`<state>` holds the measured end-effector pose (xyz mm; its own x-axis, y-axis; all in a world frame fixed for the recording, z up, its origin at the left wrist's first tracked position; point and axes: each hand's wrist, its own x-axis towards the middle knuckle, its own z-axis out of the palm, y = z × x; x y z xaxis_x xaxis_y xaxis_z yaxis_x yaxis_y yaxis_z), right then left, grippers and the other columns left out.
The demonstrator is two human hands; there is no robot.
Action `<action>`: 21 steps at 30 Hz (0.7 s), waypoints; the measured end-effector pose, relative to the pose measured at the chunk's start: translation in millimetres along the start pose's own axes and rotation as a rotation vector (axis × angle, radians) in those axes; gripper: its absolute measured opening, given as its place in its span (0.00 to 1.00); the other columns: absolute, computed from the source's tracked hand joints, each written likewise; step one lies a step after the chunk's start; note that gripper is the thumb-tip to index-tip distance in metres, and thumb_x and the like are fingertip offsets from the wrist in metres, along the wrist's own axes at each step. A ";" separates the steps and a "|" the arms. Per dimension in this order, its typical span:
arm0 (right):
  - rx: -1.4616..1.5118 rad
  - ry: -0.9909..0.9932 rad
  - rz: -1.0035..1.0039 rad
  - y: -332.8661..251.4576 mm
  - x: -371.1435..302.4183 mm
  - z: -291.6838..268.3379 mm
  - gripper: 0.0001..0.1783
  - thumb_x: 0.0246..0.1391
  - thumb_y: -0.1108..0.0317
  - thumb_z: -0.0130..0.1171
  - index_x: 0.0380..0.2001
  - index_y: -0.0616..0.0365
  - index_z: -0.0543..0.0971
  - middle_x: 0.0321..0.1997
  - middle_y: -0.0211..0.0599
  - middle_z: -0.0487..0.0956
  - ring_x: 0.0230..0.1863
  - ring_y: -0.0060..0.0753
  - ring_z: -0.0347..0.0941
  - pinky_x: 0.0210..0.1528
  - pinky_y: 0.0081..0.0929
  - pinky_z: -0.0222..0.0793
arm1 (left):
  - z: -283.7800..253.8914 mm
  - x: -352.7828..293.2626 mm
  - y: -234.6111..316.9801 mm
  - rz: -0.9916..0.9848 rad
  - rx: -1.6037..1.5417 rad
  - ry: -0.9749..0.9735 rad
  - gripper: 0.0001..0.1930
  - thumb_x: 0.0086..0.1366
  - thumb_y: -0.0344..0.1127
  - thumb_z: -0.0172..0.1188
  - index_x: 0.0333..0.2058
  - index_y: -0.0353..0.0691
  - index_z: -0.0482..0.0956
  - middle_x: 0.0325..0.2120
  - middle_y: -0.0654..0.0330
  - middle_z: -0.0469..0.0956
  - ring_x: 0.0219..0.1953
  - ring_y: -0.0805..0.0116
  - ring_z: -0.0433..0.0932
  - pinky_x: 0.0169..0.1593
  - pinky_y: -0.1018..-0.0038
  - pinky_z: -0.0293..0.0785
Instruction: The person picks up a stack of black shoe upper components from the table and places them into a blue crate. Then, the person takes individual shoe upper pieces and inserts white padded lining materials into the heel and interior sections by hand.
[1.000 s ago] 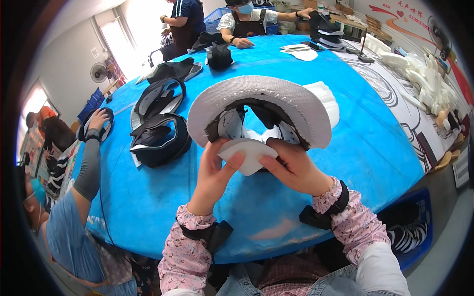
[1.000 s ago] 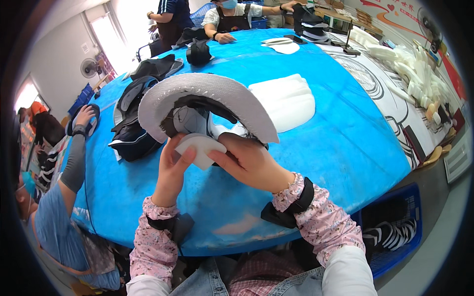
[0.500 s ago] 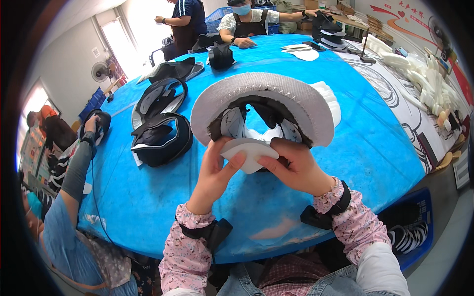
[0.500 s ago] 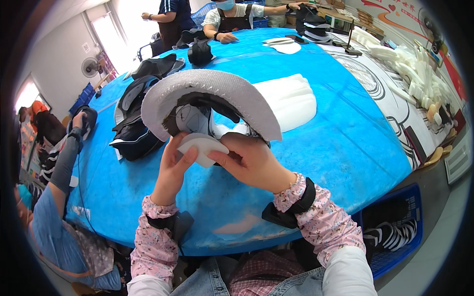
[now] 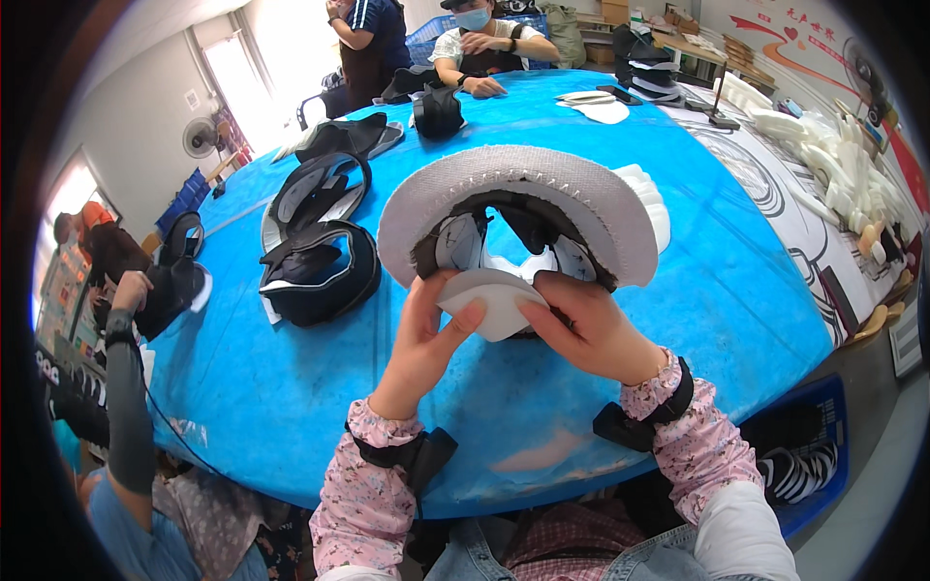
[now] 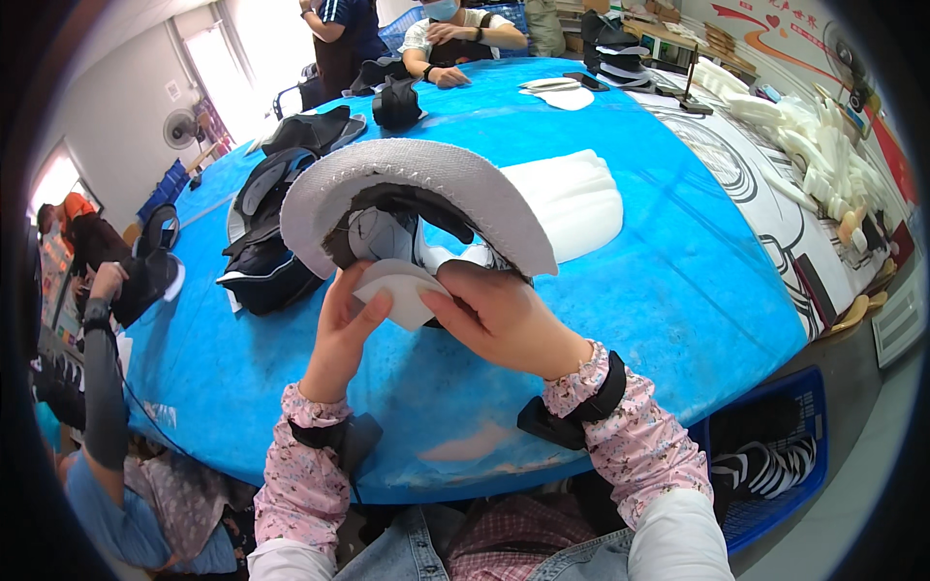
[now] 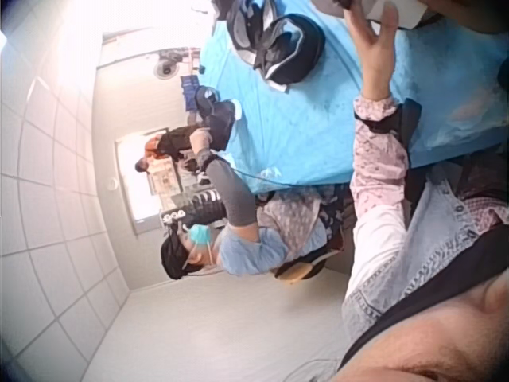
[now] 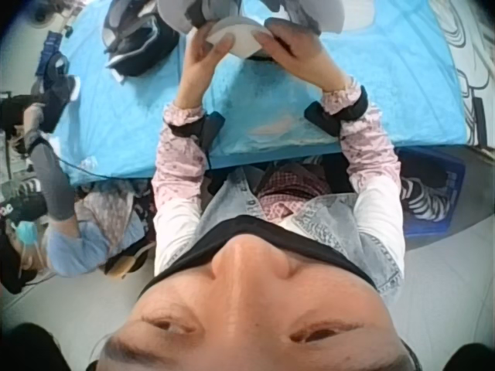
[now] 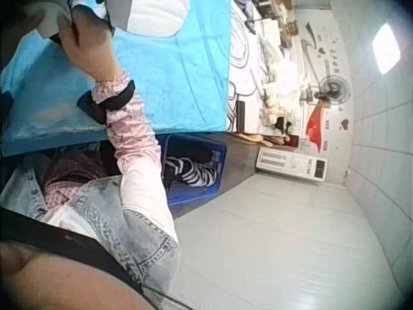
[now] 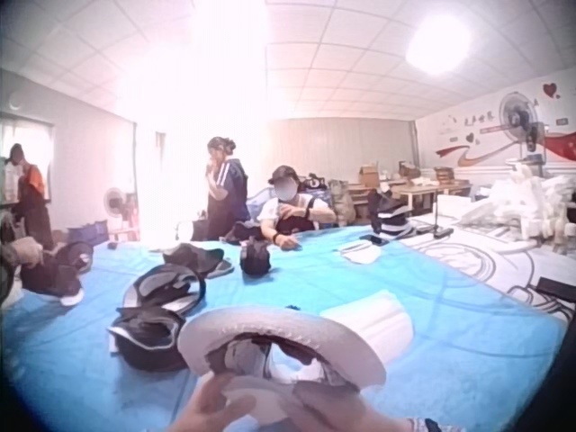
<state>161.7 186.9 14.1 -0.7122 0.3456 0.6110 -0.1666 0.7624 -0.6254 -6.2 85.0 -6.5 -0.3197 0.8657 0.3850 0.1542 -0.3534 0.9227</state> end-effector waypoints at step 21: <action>-0.308 0.155 -0.014 -6.6 5.0 -8.1 0.13 0.49 0.72 0.55 0.14 0.62 0.68 0.13 0.43 0.66 0.14 0.45 0.63 0.16 0.33 0.56 | 1.9 9.7 6.5 0.482 0.600 0.190 0.20 0.64 0.31 0.42 0.54 0.32 0.62 0.53 0.48 0.63 0.57 0.55 0.59 0.60 0.69 0.48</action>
<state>164.7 188.0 25.2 -0.5957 0.3947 0.6995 0.0551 0.8890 -0.4547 -6.5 91.8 3.2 -0.2354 0.5718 0.7859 0.7767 -0.3754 0.5058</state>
